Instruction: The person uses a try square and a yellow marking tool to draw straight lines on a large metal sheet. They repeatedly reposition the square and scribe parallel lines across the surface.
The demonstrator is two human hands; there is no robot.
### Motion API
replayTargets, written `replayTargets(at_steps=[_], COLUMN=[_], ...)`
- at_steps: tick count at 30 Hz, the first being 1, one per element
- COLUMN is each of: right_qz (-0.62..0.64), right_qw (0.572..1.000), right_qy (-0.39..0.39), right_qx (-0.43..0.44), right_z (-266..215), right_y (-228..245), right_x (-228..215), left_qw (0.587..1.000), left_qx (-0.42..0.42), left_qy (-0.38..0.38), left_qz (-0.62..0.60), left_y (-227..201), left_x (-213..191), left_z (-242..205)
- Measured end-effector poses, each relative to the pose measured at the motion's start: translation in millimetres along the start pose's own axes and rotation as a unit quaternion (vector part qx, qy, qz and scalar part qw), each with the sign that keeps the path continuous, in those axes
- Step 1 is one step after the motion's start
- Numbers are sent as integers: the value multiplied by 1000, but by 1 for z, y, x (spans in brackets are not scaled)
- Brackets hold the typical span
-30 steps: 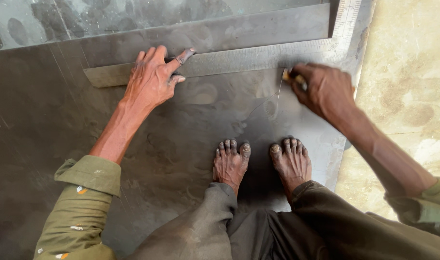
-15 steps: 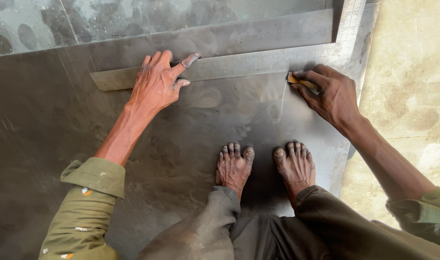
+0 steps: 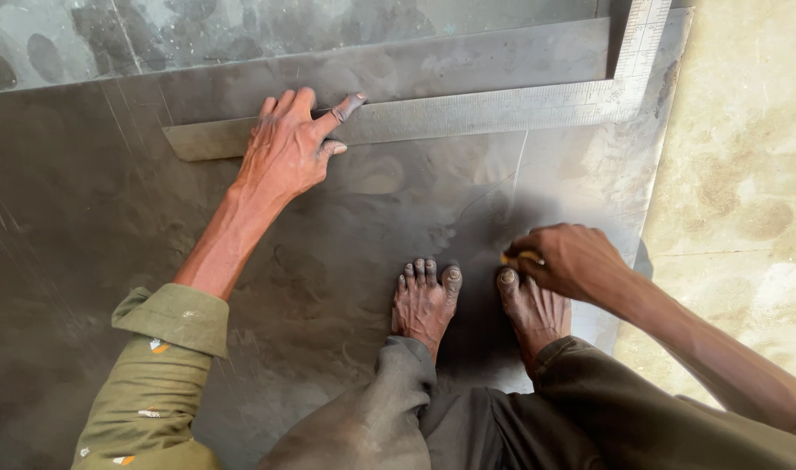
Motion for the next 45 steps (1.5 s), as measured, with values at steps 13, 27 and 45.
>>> replayTargets(at_steps=[13, 27, 45], right_qz=[64, -21, -41], right_qw=[939, 963, 950], right_qy=[-322, -269, -293], right_qx=[-98, -21, -100], right_z=[28, 44, 41], right_y=[-52, -40, -63], right_x=[-39, -45, -37], left_qw=[1000, 1000, 1000], left_qx=[-1, 2, -2], left_qy=[4, 7, 13], left_qz=[13, 16, 9], left_y=[2, 4, 3], left_x=[10, 9, 11], left_z=[-6, -4, -5])
Point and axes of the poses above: each hand's wrist, its own z-axis towards the middle knuckle, its own x-axis out of the palm, y = z × x, the point moved 9 cm from there along z, towards the middle knuckle, and after that the axes turned 6 degrees about z, right-handed, at the moved point
